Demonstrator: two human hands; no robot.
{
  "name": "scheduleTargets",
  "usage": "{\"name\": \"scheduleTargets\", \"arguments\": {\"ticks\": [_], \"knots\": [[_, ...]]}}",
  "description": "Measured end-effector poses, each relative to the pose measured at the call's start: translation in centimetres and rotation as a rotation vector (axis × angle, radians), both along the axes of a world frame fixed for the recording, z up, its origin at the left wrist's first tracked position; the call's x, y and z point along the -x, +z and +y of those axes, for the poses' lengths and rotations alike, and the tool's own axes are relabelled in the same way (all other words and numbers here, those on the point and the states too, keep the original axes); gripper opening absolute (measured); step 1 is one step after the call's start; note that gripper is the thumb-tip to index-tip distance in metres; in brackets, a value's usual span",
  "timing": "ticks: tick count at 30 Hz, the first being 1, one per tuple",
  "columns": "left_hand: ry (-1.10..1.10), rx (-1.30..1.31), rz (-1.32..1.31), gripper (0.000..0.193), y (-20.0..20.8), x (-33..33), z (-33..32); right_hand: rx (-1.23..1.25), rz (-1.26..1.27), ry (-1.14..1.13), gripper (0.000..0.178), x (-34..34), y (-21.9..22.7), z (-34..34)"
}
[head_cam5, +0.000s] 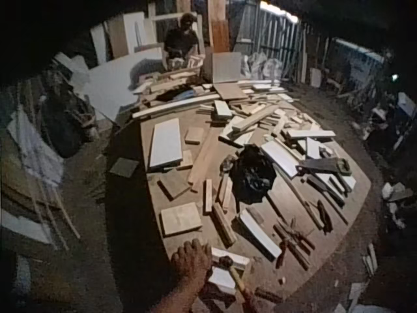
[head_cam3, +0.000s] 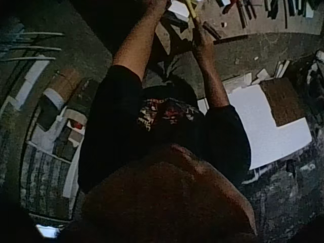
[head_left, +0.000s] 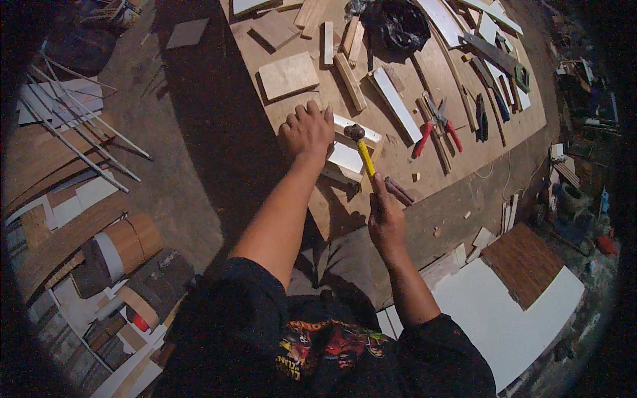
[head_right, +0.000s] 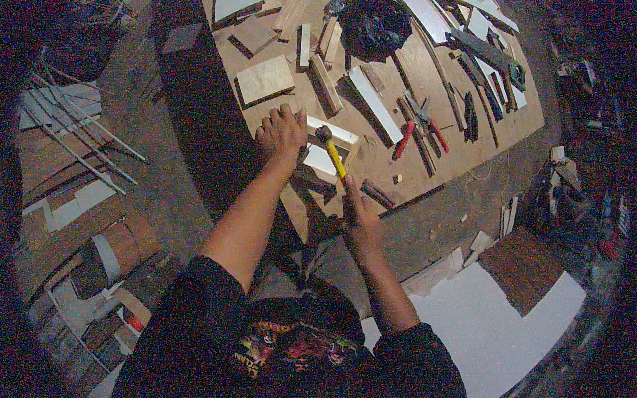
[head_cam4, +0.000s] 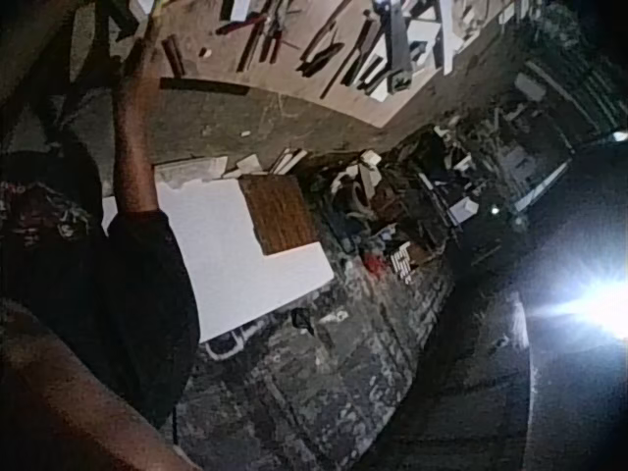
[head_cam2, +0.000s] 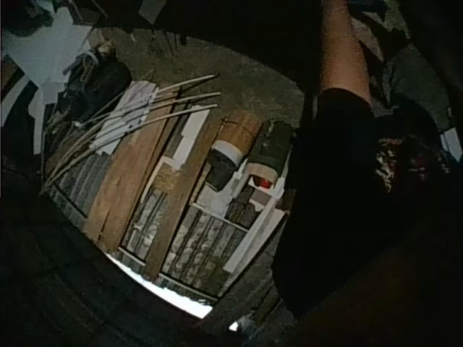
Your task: The person assembles a small wooden frame by hammering nails into the corners of wooden pieces, then clears the workspace and handles several flat white boards.
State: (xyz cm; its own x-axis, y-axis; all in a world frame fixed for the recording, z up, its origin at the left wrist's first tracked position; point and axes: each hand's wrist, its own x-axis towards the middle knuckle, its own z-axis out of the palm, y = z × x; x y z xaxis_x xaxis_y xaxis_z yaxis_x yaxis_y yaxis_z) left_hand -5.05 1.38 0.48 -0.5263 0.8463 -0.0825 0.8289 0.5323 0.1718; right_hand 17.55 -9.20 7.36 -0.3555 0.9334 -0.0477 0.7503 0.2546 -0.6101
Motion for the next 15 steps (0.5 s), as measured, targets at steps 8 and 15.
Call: {"name": "scheduleTargets", "arguments": {"ticks": [8,15], "knots": [[-0.005,-0.055,0.056,0.044,-0.9,-0.2,-0.1,-0.167,0.058,0.006,0.068,-0.4,-2.0,-0.8],[-0.001,-0.074,0.069,0.043,-0.7,-0.1,-0.1,-0.150,0.096,-0.016,0.071,0.3,-1.4,-0.8]]}}
